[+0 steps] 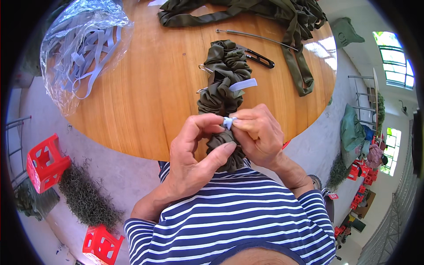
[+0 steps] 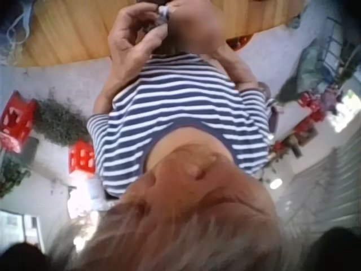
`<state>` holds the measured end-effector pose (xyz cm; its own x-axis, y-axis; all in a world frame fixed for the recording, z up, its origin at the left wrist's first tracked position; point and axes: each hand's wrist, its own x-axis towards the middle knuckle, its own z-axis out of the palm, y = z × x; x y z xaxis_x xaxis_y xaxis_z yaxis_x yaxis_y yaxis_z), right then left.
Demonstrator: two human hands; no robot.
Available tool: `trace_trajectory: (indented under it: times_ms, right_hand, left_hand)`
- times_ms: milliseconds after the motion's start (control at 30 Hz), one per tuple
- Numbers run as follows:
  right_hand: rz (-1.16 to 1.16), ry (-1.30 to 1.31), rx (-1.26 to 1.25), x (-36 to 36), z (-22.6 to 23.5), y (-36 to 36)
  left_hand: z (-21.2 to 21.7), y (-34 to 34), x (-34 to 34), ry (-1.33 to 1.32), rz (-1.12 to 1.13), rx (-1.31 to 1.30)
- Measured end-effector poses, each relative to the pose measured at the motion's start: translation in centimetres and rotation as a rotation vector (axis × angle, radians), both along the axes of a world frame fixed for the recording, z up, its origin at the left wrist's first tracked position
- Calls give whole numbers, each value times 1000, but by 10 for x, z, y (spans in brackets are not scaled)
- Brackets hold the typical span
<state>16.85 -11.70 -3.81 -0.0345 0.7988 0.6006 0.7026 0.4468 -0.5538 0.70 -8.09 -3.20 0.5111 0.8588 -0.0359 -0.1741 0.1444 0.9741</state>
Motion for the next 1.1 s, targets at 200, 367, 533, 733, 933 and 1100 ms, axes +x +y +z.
trace_trajectory:
  times_ms: [200,367,533,733,933,1100]
  right_hand:
    - [22,-42,23,-2,10,-12]
    - [40,-87,-23,3,17,-25]
    - [13,179,-263,20,31,-57]
    - [-145,541,-346,37,32,-102]
    - [-853,509,-265,102,29,-165]
    - [-1181,-126,-354,128,-9,-145]
  left_hand:
    - [6,22,-8,7,-260,-249]
    - [8,17,-11,149,-281,26]
    - [1,17,-24,139,-42,-55]
    - [12,12,12,106,-583,231]
    - [3,26,7,173,160,322]
    - [-5,28,18,189,249,336]
